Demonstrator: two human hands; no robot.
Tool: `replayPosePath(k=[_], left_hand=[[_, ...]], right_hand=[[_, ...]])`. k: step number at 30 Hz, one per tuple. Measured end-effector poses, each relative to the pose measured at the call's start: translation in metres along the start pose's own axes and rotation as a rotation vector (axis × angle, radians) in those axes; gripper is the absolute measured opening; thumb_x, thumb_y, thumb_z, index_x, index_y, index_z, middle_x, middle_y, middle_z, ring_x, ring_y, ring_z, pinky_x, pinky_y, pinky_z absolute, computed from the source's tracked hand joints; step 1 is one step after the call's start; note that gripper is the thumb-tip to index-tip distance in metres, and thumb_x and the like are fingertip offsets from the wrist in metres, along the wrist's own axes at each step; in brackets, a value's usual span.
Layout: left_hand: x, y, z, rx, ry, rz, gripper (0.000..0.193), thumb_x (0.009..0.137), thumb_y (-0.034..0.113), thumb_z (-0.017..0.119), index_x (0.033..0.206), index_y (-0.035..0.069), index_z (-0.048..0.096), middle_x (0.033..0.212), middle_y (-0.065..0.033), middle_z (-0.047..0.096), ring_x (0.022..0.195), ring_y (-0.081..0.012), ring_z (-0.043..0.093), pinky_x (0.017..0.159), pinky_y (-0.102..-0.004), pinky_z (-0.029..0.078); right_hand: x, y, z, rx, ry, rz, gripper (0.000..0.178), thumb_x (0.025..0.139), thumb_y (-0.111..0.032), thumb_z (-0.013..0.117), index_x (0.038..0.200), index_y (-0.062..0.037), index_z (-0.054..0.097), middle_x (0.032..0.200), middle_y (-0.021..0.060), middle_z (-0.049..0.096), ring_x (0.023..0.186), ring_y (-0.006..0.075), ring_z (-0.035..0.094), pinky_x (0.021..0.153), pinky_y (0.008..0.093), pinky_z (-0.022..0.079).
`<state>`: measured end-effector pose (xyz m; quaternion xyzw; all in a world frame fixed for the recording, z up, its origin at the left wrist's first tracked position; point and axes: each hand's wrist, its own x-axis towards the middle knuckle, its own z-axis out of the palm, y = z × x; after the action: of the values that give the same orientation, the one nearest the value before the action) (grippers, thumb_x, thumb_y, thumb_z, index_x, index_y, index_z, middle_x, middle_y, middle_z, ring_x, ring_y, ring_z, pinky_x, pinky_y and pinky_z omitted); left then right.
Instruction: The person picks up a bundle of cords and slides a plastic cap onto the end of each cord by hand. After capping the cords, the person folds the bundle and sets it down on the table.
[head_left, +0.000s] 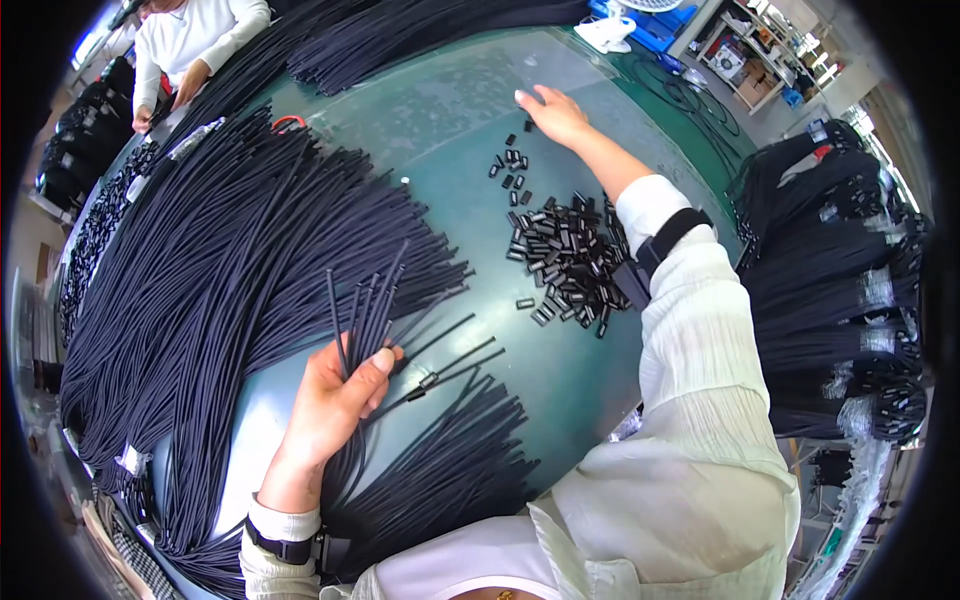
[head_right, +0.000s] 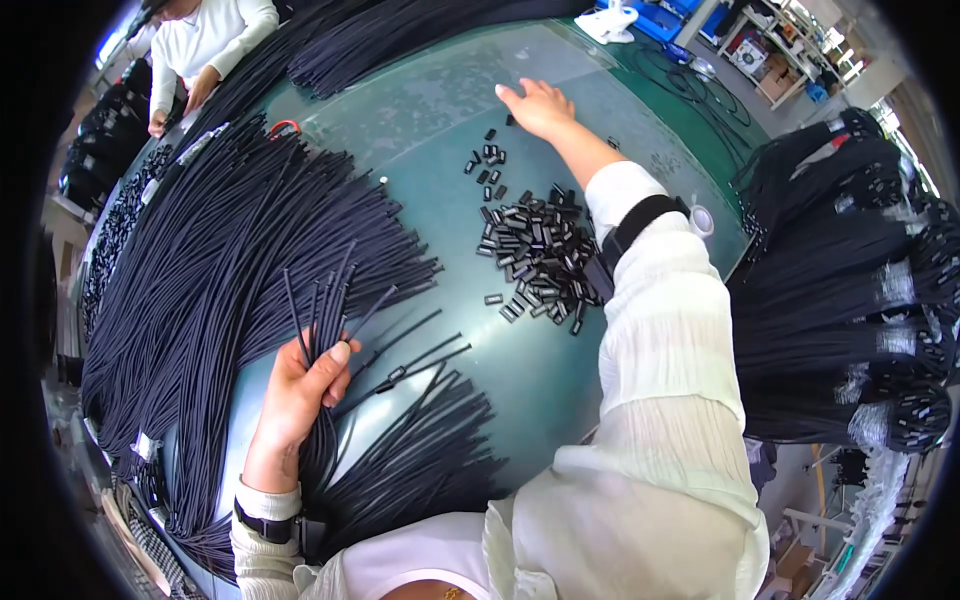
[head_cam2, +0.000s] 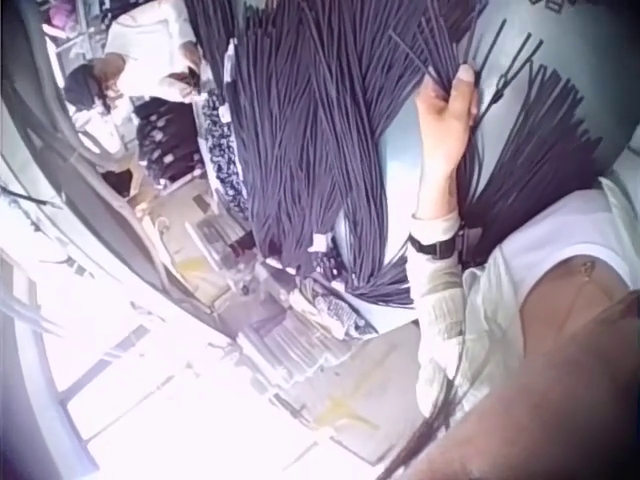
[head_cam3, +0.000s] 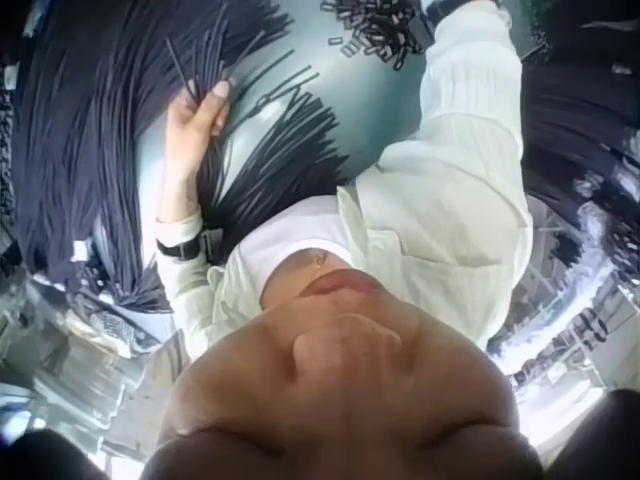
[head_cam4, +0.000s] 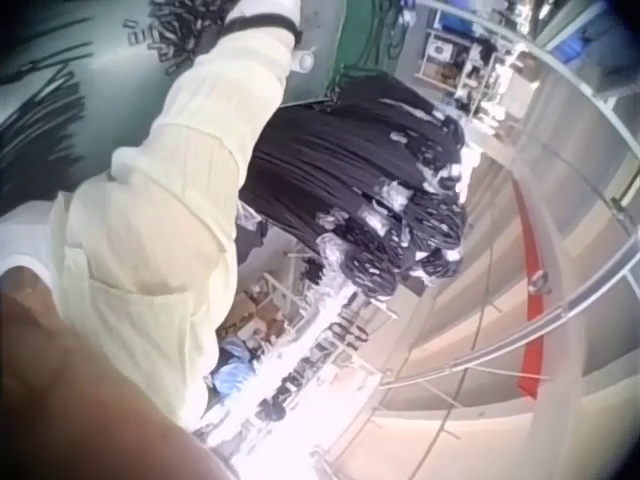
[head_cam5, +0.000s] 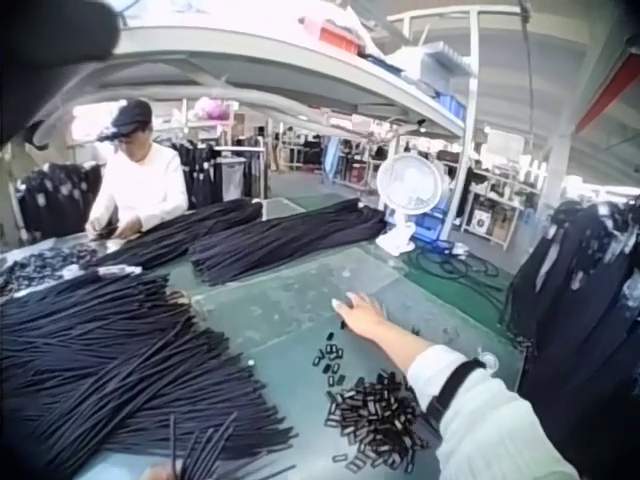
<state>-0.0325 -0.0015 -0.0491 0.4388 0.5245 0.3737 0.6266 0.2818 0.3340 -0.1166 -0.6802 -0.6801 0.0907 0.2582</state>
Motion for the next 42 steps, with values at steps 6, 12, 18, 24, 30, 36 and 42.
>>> replayPosePath(k=[6,12,18,24,30,36,42], left_hand=[[0.001,-0.006,-0.008,0.0,0.02,-0.03,0.023,0.093,0.023,0.057,0.096,0.0,0.06,0.059,0.0048,0.046,0.051,-0.0023,0.038,0.047,-0.0186,0.029],[0.004,-0.006,-0.005,0.025,0.019,0.016,0.024,0.094,0.024,0.055,0.094,0.0,0.059,0.054,0.0032,0.045,0.046,-0.004,0.037,0.044,-0.0191,0.028],[0.0,-0.006,-0.003,0.027,0.041,0.021,0.022,0.093,0.023,0.057,0.093,0.001,0.062,0.057,0.005,0.046,0.049,-0.0019,0.037,0.046,-0.0181,0.028],[-0.002,-0.005,-0.001,0.04,0.039,0.054,0.023,0.093,0.023,0.058,0.092,0.001,0.062,0.057,0.0052,0.047,0.049,-0.0021,0.037,0.045,-0.0182,0.028],[-0.004,-0.006,0.006,0.08,0.062,0.068,0.017,0.091,0.021,0.061,0.087,0.004,0.061,0.06,0.0076,0.046,0.05,-0.001,0.037,0.045,-0.0184,0.027],[0.0,-0.012,0.005,0.129,0.081,0.088,0.014,0.089,0.019,0.063,0.083,0.006,0.059,0.062,0.0092,0.046,0.052,-0.0002,0.036,0.047,-0.0185,0.028],[0.003,-0.011,0.004,0.123,0.058,0.075,0.014,0.089,0.018,0.063,0.085,0.005,0.06,0.066,0.0084,0.05,0.056,0.0,0.039,0.05,-0.0183,0.031]], right_hand=[[-0.041,-0.049,0.028,-0.045,-0.261,-0.316,0.062,0.087,-0.059,0.046,0.135,-0.0206,0.047,0.148,0.0099,0.032,0.139,0.0289,0.021,0.112,0.0486,0.015],[-0.103,-0.046,0.0,-0.022,-0.379,-0.566,0.049,0.092,-0.044,0.047,0.135,-0.021,0.046,0.147,0.0088,0.033,0.139,0.0305,0.021,0.113,0.0467,0.012],[-0.167,-0.04,-0.05,0.001,-0.576,-0.651,0.037,0.097,-0.03,0.043,0.132,-0.0205,0.051,0.144,0.0082,0.038,0.138,0.0278,0.024,0.113,0.0486,0.011],[-0.211,-0.031,-0.08,-0.05,-0.552,-0.666,0.032,0.093,-0.025,0.051,0.123,-0.0179,0.058,0.14,0.008,0.044,0.135,0.0263,0.031,0.112,0.0484,0.016],[-0.248,-0.071,-0.094,-0.063,-0.352,-0.692,0.012,0.08,-0.016,0.066,0.091,-0.0099,0.065,0.102,0.0064,0.059,0.101,0.0256,0.052,0.096,0.0419,0.035],[-0.259,-0.089,-0.074,-0.164,-0.367,-0.692,0.01,0.077,-0.013,0.067,0.079,-0.0071,0.059,0.08,0.0055,0.057,0.083,0.025,0.053,0.08,0.0376,0.04],[-0.257,-0.09,-0.074,-0.18,-0.358,-0.679,0.012,0.078,-0.011,0.067,0.085,-0.0056,0.059,0.08,0.0059,0.058,0.081,0.0221,0.055,0.077,0.0344,0.043]])
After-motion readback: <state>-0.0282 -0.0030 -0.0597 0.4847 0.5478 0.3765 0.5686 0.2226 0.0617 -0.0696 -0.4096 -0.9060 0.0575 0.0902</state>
